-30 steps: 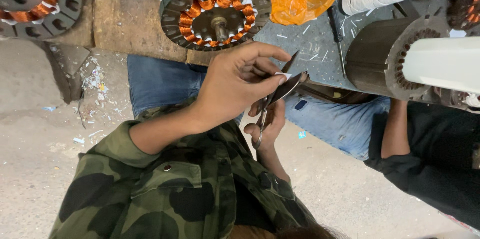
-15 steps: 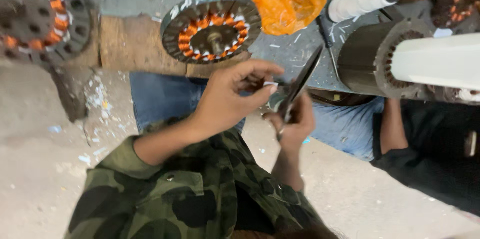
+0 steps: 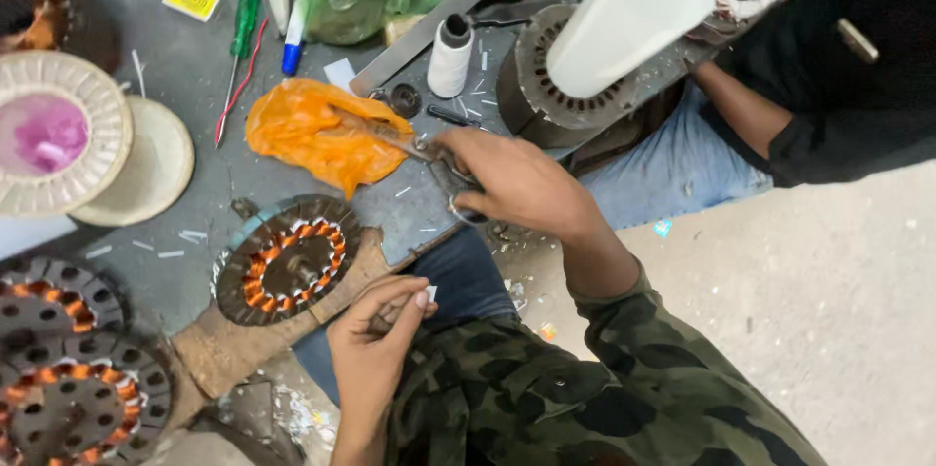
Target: The person inserts small white plastic spacers into the slots of a motor stator, then uses scissors to trim excess material. The person repeats this process for multiple slots around the stator.
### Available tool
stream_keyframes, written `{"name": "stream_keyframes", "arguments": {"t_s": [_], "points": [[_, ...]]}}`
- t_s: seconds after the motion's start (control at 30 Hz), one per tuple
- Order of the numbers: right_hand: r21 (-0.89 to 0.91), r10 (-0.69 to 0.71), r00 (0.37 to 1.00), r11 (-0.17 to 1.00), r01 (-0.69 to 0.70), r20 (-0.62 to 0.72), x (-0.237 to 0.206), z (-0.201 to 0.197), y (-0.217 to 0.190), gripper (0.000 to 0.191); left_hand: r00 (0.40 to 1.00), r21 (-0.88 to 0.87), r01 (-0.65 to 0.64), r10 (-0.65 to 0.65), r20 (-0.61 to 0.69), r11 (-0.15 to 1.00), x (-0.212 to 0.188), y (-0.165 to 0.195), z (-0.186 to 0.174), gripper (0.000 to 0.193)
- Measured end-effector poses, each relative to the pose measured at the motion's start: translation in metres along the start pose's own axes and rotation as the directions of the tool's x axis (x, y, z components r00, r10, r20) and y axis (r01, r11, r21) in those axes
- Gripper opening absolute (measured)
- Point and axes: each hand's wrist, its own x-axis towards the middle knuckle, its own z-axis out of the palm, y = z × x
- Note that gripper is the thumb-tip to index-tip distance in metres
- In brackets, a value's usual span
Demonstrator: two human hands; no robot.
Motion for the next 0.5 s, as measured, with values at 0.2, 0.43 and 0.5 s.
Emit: {"name": "stream_keyframes", "arguments": {"t_s": [0.2, 0.43, 0.5], "points": [[0.066, -0.133, 0.974, 0.987, 0.147, -0.183, -0.032, 0.017, -0.015, 0.039, 0.998, -0.106, -0.06, 0.057, -0.028, 0.993, -0.001, -0.026, -0.013, 0.015], [0.704, -0.097, 0.981, 0.685, 0.189, -0.169, -0.066, 0.072, -0.028, 0.026, 0.995, -0.194, -0.052, 0.035, -0.093, 0.98, -0.007, -0.023, -0.009, 0.025], [0.698, -0.036, 0.987, 0.702, 0.139, -0.159, -0.072, 0.088, -0.023, 0.018, 0.996, -0.193, -0.074, 0.063, -0.06, 0.978, -0.009, -0.015, -0.009, 0.022]]}}
